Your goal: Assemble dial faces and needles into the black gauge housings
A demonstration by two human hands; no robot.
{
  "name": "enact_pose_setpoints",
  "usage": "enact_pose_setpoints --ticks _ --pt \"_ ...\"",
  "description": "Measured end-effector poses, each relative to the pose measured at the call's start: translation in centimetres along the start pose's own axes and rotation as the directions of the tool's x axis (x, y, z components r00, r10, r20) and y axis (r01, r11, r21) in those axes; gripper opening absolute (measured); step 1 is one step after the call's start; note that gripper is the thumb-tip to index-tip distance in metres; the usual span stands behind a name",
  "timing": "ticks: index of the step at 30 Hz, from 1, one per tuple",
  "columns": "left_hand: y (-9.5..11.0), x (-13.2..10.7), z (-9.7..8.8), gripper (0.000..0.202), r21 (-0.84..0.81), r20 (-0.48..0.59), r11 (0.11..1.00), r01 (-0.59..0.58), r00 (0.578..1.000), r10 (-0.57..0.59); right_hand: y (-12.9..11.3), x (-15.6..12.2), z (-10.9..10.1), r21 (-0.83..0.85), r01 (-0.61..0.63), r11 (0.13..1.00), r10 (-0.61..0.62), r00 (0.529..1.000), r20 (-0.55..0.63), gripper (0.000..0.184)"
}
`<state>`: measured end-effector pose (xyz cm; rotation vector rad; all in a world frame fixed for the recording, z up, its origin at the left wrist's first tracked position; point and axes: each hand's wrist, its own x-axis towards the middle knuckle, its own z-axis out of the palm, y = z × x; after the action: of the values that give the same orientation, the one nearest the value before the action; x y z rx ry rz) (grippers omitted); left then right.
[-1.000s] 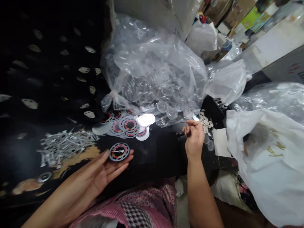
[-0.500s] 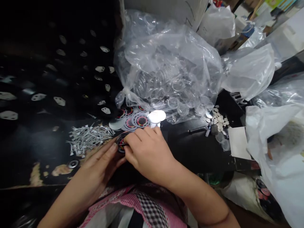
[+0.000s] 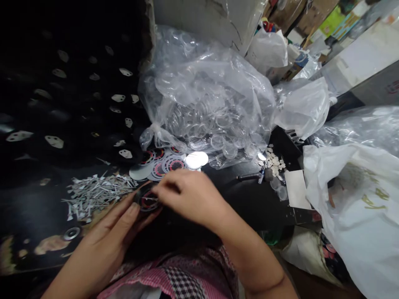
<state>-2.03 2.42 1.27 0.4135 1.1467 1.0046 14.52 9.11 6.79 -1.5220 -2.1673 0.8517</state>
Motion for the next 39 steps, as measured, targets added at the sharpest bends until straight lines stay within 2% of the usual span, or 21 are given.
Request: enact_pose_setpoints --ticks 1,3,4,6,8,11,13,16,20,26,30,33,35,37,39 --pt "0.0 0.0 0.1 0.034 -0.030 0.015 1.000 -0.006 1.000 0.007 1.1 0.9 -0.3 -0.042 -0.051 0.998 0.047 0.994 -0.099 0.016" --pt "0.0 0.0 0.3 0.031 -0.090 0.065 0.996 0.003 0.998 0.003 3.3 2.9 -0.6 -0.215 -0.218 0.952 0.152 0.946 -0.287 0.019" --pt "0.0 0.0 0.5 0.030 -0.103 0.084 0.995 0.012 0.996 -0.003 4.2 3.9 -0.7 -0.300 -0.290 0.909 0.189 0.927 -0.324 0.021" --pt "0.1 0.0 0.7 0.024 -0.113 0.083 0.993 0.036 0.996 -0.027 5.6 5.5 -0.7 -0.409 -0.352 0.842 0.233 0.921 -0.314 0.027" --pt "0.1 0.0 0.7 0.016 -0.136 0.034 0.990 0.043 0.999 -0.038 6.3 6.3 -0.9 -0.432 -0.356 0.828 0.243 0.924 -0.295 0.027" --pt "0.3 0.2 0.5 0.010 -0.154 -0.010 0.987 0.044 0.999 -0.046 6.5 6.0 -1.7 -0.395 -0.337 0.855 0.226 0.926 -0.301 0.021" --pt "0.5 0.2 0.4 0.012 -0.164 0.000 0.985 0.049 0.999 -0.050 6.4 5.1 -2.3 -0.364 -0.328 0.872 0.212 0.922 -0.323 0.019" --pt "0.9 0.2 0.2 0.015 -0.231 0.044 0.971 0.062 0.998 -0.053 6.6 3.7 -2.7 -0.331 -0.311 0.891 0.172 0.906 -0.386 0.027" --pt "1.2 0.4 0.2 0.015 -0.305 0.035 0.947 0.104 0.995 -0.098 6.8 3.1 -2.0 -0.331 -0.277 0.902 0.141 0.914 -0.381 0.024" --pt "0.9 0.3 0.4 0.014 -0.242 0.053 0.965 0.100 0.995 -0.090 7.2 5.2 -1.0 -0.361 -0.276 0.891 0.145 0.926 -0.349 0.030" --pt "0.6 0.4 0.1 0.008 -0.229 0.053 0.972 0.045 0.998 -0.034 7.4 5.0 -2.0 -0.306 -0.292 0.906 0.158 0.905 -0.395 0.022" --pt "0.4 0.5 -0.2 0.010 -0.241 0.050 0.970 0.021 0.999 -0.009 6.0 3.0 -2.1 -0.170 -0.274 0.946 0.173 0.876 -0.450 0.027" --pt "0.4 0.6 -0.1 0.014 -0.243 0.073 0.969 0.030 0.997 -0.012 4.0 1.1 -1.4 0.060 -0.178 0.982 0.188 0.914 -0.360 0.027" --pt "0.5 0.6 0.1 0.022 -0.243 0.100 0.968 0.055 0.995 -0.032 1.7 -0.7 0.1 0.279 -0.059 0.958 0.111 0.978 -0.174 0.026" --pt "0.6 0.6 0.3 0.028 -0.230 0.103 0.972 0.044 0.994 -0.021 -0.3 -1.8 1.6 0.295 0.043 0.955 -0.011 0.994 -0.109 0.028"
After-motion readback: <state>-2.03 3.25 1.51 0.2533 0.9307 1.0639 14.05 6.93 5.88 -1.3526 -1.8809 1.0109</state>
